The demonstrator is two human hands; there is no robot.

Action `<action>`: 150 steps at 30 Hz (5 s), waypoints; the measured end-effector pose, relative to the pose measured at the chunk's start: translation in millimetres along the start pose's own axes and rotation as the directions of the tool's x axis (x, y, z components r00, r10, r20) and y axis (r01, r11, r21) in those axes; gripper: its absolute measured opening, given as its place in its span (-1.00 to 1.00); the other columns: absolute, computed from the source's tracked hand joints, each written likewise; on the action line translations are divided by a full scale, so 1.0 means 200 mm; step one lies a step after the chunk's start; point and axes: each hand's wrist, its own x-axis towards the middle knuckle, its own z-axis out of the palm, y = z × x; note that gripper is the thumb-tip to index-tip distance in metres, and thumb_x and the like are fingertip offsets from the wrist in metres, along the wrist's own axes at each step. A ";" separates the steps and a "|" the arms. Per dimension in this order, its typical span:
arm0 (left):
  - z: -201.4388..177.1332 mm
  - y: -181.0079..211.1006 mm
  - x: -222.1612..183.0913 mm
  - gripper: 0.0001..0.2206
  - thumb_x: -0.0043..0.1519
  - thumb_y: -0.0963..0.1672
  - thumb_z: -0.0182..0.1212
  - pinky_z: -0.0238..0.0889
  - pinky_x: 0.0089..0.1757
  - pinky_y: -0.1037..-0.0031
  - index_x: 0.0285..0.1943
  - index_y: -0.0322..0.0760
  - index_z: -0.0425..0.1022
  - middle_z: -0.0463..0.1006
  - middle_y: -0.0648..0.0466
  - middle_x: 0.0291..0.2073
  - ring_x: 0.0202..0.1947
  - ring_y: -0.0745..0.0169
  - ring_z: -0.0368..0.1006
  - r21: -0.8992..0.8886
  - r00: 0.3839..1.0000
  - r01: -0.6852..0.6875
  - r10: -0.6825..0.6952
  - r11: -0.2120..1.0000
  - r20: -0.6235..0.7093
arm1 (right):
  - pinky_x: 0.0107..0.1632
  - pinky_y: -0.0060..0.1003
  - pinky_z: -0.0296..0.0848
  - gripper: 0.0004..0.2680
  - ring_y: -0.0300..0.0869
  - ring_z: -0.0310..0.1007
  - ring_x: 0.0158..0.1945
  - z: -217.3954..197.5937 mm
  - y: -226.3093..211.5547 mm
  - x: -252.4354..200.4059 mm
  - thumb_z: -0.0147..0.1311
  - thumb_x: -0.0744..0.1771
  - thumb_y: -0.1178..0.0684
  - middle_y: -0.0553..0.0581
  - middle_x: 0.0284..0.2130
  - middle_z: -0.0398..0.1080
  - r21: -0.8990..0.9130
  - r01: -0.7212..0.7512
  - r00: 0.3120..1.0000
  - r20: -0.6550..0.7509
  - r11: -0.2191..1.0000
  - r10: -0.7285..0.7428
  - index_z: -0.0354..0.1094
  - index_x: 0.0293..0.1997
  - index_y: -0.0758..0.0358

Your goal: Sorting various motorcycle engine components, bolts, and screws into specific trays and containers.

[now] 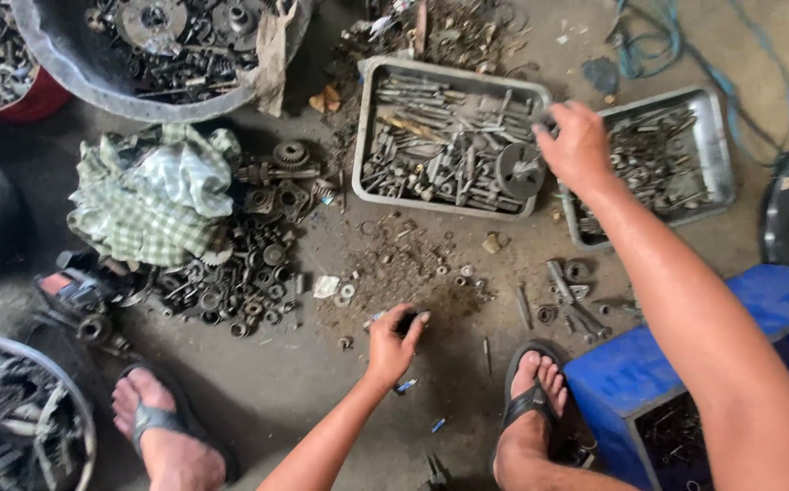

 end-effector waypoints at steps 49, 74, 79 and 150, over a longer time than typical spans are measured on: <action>-0.42 -0.32 0.05 -0.69 0.07 -0.15 0.48 0.45 0.00 0.13 -0.02 -0.21 0.55 0.61 -0.21 -0.10 -0.02 -0.25 0.55 0.326 0.982 -0.144 0.094 0.934 0.164 | 0.00 -0.07 0.59 -0.79 0.02 0.65 -0.19 0.22 -1.09 -0.94 0.09 0.40 0.04 0.39 -0.08 0.54 0.404 -0.808 0.511 0.843 0.429 0.169 0.47 0.08 0.34; -0.34 -0.25 0.26 -0.76 0.15 -0.07 0.37 0.46 -0.13 0.24 -0.04 0.00 0.47 0.46 0.06 -0.25 -0.11 0.01 0.49 0.672 0.989 0.086 0.018 0.736 -0.146 | -0.33 -0.11 0.62 -0.83 0.10 0.60 -0.34 0.23 -0.93 -1.11 0.07 0.37 0.25 0.52 -0.32 0.55 0.439 -0.898 0.416 0.875 -0.040 0.248 0.43 0.00 0.61; -0.26 -0.25 0.29 -0.76 0.21 -0.13 0.29 0.47 -0.16 0.15 0.06 -0.09 0.51 0.45 -0.07 -0.17 -0.12 -0.18 0.51 0.504 0.989 0.005 0.069 0.864 -0.129 | -0.38 -0.09 0.60 -0.83 0.07 0.58 -0.38 0.27 -0.85 -1.18 0.13 0.36 0.21 0.48 -0.35 0.53 0.406 -0.913 0.385 0.885 -0.030 0.261 0.45 -0.02 0.57; 0.26 -0.13 0.20 -0.65 0.34 -0.01 0.27 0.37 -0.45 0.35 -0.20 -0.48 0.60 0.60 -0.22 -0.43 -0.44 0.11 0.48 -0.204 0.888 0.450 -0.460 0.869 -0.005 | -0.10 -0.13 0.61 -0.85 -0.03 0.64 -0.15 0.19 -0.72 -1.20 0.28 0.26 -0.01 0.10 -0.30 0.62 0.410 -0.534 0.823 0.452 0.740 0.343 0.53 -0.12 -0.02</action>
